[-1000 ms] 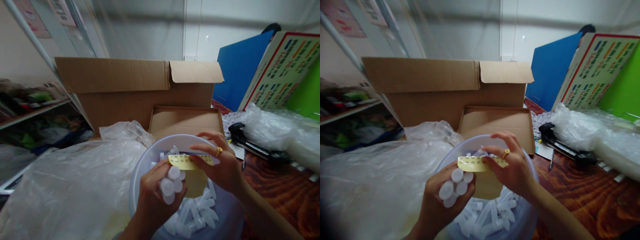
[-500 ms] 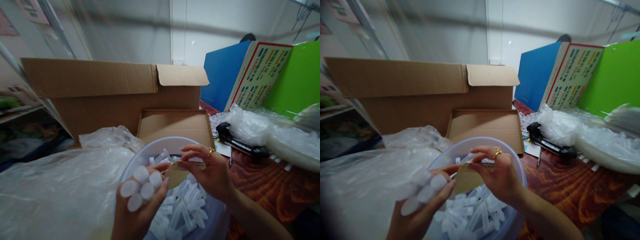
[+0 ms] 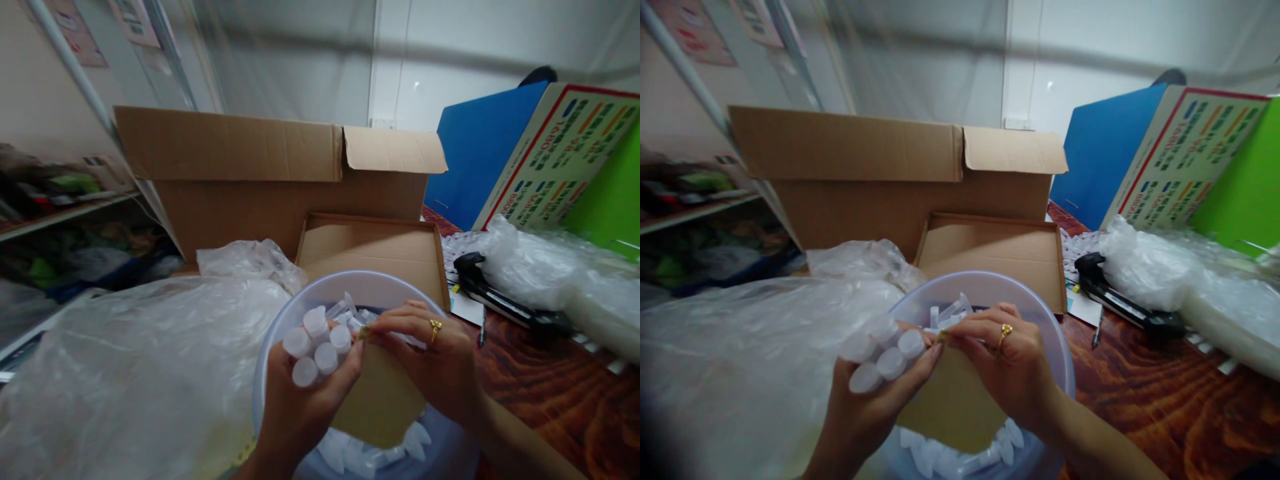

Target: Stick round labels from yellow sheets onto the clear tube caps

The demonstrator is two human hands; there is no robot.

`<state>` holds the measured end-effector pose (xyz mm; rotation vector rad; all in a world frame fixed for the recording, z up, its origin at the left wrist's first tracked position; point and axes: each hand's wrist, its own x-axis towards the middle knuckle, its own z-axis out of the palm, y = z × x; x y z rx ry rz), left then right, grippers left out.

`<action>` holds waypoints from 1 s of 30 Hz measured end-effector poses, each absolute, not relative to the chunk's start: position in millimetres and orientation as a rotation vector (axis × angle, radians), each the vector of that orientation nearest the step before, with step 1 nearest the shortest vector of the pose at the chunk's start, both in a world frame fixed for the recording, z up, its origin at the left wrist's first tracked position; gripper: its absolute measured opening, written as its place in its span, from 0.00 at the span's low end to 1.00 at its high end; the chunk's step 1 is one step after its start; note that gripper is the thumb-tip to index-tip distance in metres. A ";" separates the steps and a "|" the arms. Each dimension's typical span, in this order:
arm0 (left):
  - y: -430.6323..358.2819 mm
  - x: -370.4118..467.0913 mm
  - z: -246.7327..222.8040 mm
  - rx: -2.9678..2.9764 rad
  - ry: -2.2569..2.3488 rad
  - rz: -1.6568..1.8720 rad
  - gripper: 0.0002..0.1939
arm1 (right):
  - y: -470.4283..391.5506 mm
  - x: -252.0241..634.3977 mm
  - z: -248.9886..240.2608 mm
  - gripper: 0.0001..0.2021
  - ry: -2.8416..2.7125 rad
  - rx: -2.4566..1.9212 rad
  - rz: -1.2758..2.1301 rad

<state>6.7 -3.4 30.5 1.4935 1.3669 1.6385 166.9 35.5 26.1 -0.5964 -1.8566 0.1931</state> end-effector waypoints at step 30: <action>-0.4 0.9 23.8 1.935 1.420 1.667 0.03 | 21.4 169.7 21.4 0.10 -2.070 -0.750 -0.224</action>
